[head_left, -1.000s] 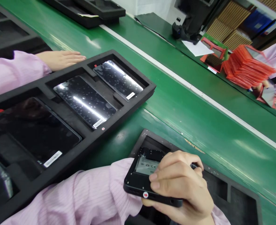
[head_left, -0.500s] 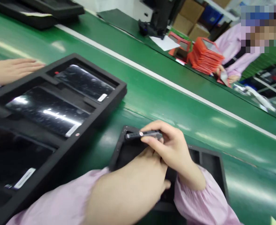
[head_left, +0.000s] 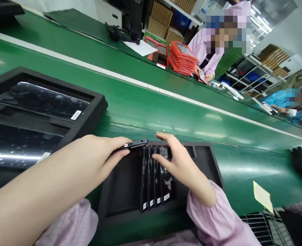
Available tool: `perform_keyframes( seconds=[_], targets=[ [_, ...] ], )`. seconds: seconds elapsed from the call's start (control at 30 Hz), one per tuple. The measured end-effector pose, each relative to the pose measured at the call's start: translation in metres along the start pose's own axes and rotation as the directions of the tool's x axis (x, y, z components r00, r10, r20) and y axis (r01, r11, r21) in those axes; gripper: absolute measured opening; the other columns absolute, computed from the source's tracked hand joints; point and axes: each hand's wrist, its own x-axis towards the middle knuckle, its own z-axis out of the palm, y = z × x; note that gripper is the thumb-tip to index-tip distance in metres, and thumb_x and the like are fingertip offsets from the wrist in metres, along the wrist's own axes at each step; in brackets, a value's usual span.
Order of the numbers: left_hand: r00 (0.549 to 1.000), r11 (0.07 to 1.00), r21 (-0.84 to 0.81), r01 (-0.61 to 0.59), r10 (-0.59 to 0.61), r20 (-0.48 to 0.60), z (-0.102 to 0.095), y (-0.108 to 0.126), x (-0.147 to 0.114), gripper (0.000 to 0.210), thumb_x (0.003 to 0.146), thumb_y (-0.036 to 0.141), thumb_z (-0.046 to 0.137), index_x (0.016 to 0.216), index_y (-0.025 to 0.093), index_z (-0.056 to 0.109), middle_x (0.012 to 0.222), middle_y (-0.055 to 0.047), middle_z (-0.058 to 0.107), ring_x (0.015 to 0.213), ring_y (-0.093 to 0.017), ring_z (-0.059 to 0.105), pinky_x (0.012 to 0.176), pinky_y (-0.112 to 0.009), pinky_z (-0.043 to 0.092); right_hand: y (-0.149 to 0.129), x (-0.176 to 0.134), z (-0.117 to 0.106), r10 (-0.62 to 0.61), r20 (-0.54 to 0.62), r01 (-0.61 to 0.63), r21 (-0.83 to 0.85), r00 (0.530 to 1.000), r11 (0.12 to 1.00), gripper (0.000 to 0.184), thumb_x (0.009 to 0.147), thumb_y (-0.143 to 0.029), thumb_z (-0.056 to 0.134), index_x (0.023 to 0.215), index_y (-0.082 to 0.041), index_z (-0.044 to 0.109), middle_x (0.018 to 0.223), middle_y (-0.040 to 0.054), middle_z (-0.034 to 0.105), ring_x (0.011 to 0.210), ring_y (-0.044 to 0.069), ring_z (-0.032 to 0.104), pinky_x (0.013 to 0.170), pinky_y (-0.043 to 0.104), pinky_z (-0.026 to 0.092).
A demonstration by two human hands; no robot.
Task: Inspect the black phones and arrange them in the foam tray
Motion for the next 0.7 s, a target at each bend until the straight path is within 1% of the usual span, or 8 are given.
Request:
perform_keyframes(
  seconds=[0.07,0.17,0.23,0.27,0.4,0.53,0.63,0.7],
  targets=[
    [0.994,0.998,0.045,-0.036,0.040,-0.106,0.006,0.004,-0.007,0.065,0.110,0.066,0.031,0.110,0.032,0.087,0.093,-0.002,0.088,0.074,-0.035,0.083,0.067,-0.042,0.062,0.012,-0.038,-0.004,0.157,0.155,-0.141,-0.108,0.975,0.984,0.077,0.101,-0.027,0.087,0.170,-0.029,0.053,0.168,0.0173,0.061,0.165,0.036,0.052,0.136,0.066,0.046],
    [0.984,0.996,0.046,-0.073,0.079,-0.159,0.012,0.002,-0.014,0.067,0.113,0.069,0.033,0.117,0.030,0.087,0.092,-0.002,0.087,0.073,-0.031,0.081,0.071,-0.039,0.061,0.024,-0.089,-0.001,0.375,0.386,-0.324,-0.193,0.843,0.926,0.134,0.079,-0.031,0.107,0.185,-0.033,0.025,0.192,0.0208,0.023,0.180,0.045,0.013,0.140,0.072,0.032],
    [0.984,0.997,0.029,-0.071,0.074,-0.163,0.015,-0.003,-0.015,0.067,0.111,0.071,0.036,0.121,0.029,0.087,0.088,-0.001,0.086,0.075,-0.030,0.081,0.075,-0.039,0.062,0.029,-0.110,0.006,0.430,0.390,-0.372,-0.218,0.814,0.902,0.151,0.072,-0.031,0.111,0.186,-0.036,0.013,0.194,0.0202,0.010,0.180,0.046,0.006,0.141,0.073,0.028],
    [0.983,0.997,0.021,-0.069,0.072,-0.170,0.015,-0.006,-0.014,0.067,0.111,0.072,0.038,0.122,0.028,0.087,0.086,-0.001,0.085,0.078,-0.031,0.082,0.079,-0.039,0.062,0.031,-0.115,0.009,0.427,0.371,-0.368,-0.221,0.825,0.903,0.155,0.070,-0.031,0.113,0.186,-0.037,0.011,0.194,0.0203,0.009,0.180,0.047,0.009,0.141,0.074,0.028],
    [0.983,0.998,0.016,-0.061,0.063,-0.172,0.014,-0.011,-0.011,0.066,0.109,0.070,0.043,0.123,0.023,0.087,0.081,0.000,0.083,0.079,-0.031,0.083,0.073,-0.035,0.059,0.039,-0.116,0.013,0.290,0.277,-0.236,-0.213,0.916,0.948,0.137,0.073,-0.028,0.110,0.184,-0.034,0.029,0.190,0.0227,0.028,0.175,0.045,0.034,0.138,0.068,0.040],
    [0.981,0.993,0.090,-0.078,0.092,-0.168,0.010,-0.007,-0.011,0.064,0.110,0.066,0.039,0.124,0.025,0.087,0.054,0.005,0.062,0.069,-0.029,0.080,0.069,-0.032,0.055,0.044,-0.110,0.006,0.046,0.212,0.014,-0.270,0.976,0.963,0.107,0.081,-0.034,0.103,0.174,-0.020,0.050,0.176,0.0262,0.052,0.162,0.043,0.057,0.128,0.060,0.057],
    [0.981,0.988,0.138,-0.075,0.098,-0.170,0.007,-0.004,-0.010,0.066,0.110,0.065,0.034,0.125,0.027,0.087,0.049,0.006,0.054,0.057,-0.025,0.072,0.067,-0.031,0.054,0.042,-0.108,0.002,-0.197,0.099,0.219,-0.337,0.975,0.916,0.078,0.092,-0.041,0.089,0.160,-0.014,0.064,0.156,0.0254,0.073,0.144,0.042,0.074,0.113,0.055,0.069],
    [0.988,0.986,0.161,-0.042,0.065,-0.138,0.007,-0.006,-0.010,0.063,0.110,0.062,0.036,0.128,0.027,0.086,0.050,0.006,0.055,0.048,-0.023,0.062,0.061,-0.029,0.050,0.038,-0.107,-0.001,-0.291,0.030,0.283,-0.347,0.956,0.894,0.064,0.100,-0.044,0.077,0.155,-0.013,0.068,0.144,0.0234,0.080,0.134,0.038,0.080,0.107,0.050,0.073]
  ],
)
